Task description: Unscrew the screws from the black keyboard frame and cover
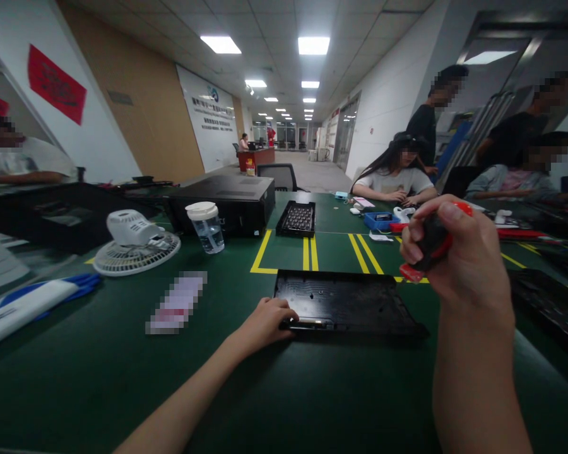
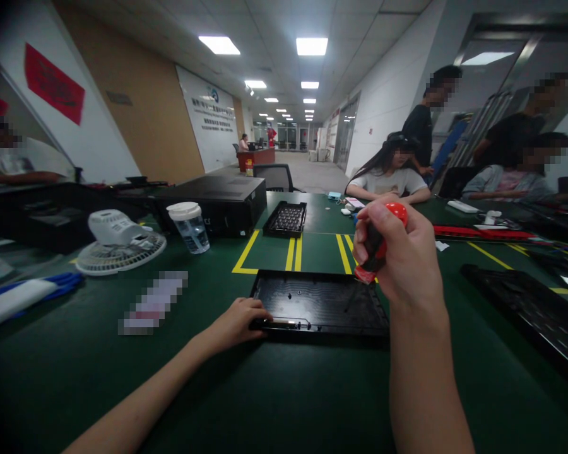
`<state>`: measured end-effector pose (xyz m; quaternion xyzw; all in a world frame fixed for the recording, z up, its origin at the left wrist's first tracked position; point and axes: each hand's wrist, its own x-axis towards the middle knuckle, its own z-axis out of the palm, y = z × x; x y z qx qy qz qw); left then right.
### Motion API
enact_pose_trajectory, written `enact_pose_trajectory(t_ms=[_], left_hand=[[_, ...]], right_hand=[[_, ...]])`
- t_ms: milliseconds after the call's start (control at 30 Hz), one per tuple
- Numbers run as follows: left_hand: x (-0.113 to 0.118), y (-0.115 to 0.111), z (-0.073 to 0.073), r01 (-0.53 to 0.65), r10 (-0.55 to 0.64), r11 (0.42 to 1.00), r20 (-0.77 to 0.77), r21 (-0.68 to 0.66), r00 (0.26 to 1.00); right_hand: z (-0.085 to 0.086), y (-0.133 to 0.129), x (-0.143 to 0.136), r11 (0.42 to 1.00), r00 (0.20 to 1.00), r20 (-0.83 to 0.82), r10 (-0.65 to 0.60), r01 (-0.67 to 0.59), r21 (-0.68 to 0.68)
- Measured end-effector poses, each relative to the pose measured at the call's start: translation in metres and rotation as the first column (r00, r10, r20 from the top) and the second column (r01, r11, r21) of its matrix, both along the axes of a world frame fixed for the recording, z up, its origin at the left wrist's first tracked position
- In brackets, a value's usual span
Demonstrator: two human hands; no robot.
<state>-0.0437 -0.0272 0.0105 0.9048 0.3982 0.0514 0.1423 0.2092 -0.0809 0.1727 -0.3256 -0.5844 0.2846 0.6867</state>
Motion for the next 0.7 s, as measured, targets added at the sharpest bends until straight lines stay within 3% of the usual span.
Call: enact_pose_trajectory(t_ms=[167,333,433,700], left_hand=[[0.0,-0.001,0.007,0.0,0.002,0.998,0.036,-0.057,0.999],[0.0,0.01,0.017,-0.076,0.076,0.997,0.187,-0.008,0.979],[0.005,0.02,0.014,-0.098,0.084,0.993,0.192,0.06,0.978],[0.047,0.052,-0.002,0.021,-0.034,0.994,0.109,0.111,0.993]], right_hand=[[-0.004,0.004,0.0,0.999,0.999,-0.03,0.021,-0.022,-0.034],[-0.006,0.011,-0.003,0.994,0.995,-0.03,0.097,-0.099,-0.05],[-0.009,0.017,-0.006,0.989,0.988,-0.063,0.14,-0.143,-0.043],[-0.022,0.037,-0.015,0.977,0.971,-0.163,0.177,-0.193,-0.086]])
